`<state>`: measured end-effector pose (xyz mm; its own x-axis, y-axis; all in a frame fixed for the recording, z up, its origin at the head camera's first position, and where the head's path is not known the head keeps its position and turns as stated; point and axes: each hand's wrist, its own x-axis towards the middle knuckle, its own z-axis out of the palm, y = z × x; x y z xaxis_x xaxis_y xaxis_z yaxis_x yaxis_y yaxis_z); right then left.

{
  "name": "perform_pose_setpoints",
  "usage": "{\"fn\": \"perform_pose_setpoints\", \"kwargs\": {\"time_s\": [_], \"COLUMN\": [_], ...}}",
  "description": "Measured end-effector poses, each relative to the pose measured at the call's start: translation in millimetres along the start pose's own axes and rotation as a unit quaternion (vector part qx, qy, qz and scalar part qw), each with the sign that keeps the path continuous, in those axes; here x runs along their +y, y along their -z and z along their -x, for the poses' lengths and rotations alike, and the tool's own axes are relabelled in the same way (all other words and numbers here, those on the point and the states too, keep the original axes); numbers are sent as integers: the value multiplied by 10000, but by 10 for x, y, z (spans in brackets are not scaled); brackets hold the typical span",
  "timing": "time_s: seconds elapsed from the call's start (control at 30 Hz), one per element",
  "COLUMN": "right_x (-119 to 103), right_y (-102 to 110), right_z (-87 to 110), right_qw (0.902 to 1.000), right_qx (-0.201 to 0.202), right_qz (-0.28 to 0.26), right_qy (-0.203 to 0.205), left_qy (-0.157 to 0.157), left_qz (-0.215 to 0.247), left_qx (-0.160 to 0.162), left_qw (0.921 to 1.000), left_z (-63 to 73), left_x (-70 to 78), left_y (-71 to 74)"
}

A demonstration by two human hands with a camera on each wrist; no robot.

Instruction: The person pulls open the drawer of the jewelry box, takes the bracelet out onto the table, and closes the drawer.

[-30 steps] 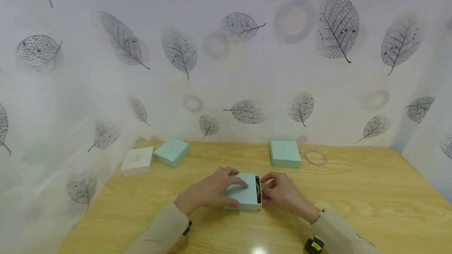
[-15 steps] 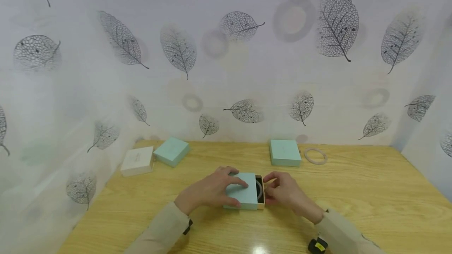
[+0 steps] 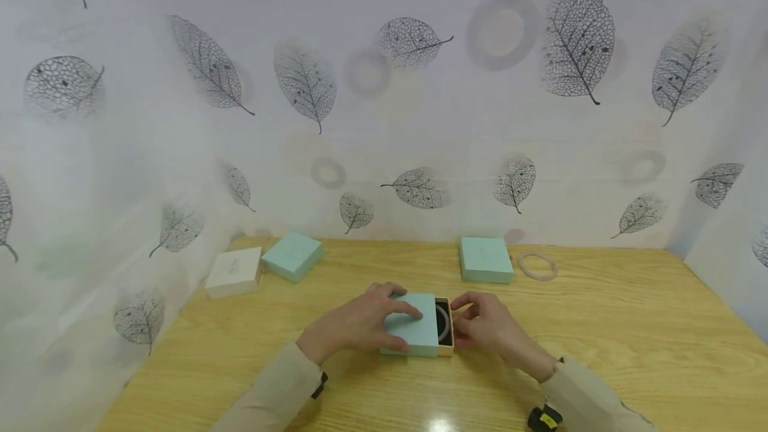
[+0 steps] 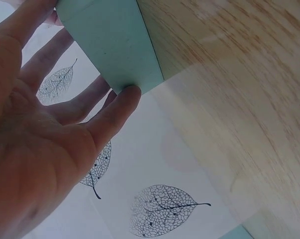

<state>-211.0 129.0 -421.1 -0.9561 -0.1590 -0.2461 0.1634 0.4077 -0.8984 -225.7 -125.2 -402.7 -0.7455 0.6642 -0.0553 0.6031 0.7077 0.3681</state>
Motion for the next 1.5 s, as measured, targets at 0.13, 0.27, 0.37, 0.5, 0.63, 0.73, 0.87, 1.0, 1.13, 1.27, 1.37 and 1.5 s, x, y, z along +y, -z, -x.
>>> {"fn": "perform_pose_setpoints", "kwargs": {"time_s": [0.13, 0.27, 0.37, 0.5, 0.63, 0.73, 0.87, 1.0, 1.13, 1.27, 1.37, 1.5], "right_x": [2, 4, 6, 8, 21, 33, 43, 50, 51, 57, 65, 74], "right_y": [9, 25, 37, 49, 62, 73, 84, 92, 102, 115, 123, 129], "right_z": [9, 14, 22, 39, 45, 41, 44, 53, 57, 54, 51, 52], "right_qw": [10000, 10000, 9998, 9998, 9999, 9999, 9999, 9999, 9999, 10000, 10000, 10000], "right_qx": [-8, -63, -115, -111, -33, 2, 13, 25, 46, 68, 44, 36], "right_qz": [0, -43, -98, -130, -103, -95, -104, -115, -92, -25, -3, -13], "right_qy": [-3, 40, 93, 129, 96, 69, 47, 29, 10, -9, -11, -1], "left_qy": [-4, 11, 21, 23, 95, 193, 207, 119, 141, 211, 234, 160], "left_qz": [26, 29, 33, 50, 47, 22, 25, 56, 43, 54, 67, 77], "left_qx": [6, 0, -13, -19, -52, -108, -121, -82, -93, -123, -132, -100], "left_qw": [10000, 10000, 10000, 10000, 9999, 9998, 9997, 9999, 9998, 9997, 9996, 9998], "left_z": [1, 5, 8, 9, 7, 1, -1, -1, -6, -10, -9, -1], "left_x": [3, 14, 25, 30, 36, 41, 41, 34, 29, 30, 26, 18], "left_y": [1, 10, 21, 23, 26, 32, 39, 31, 21, 20, 19, 16]}}
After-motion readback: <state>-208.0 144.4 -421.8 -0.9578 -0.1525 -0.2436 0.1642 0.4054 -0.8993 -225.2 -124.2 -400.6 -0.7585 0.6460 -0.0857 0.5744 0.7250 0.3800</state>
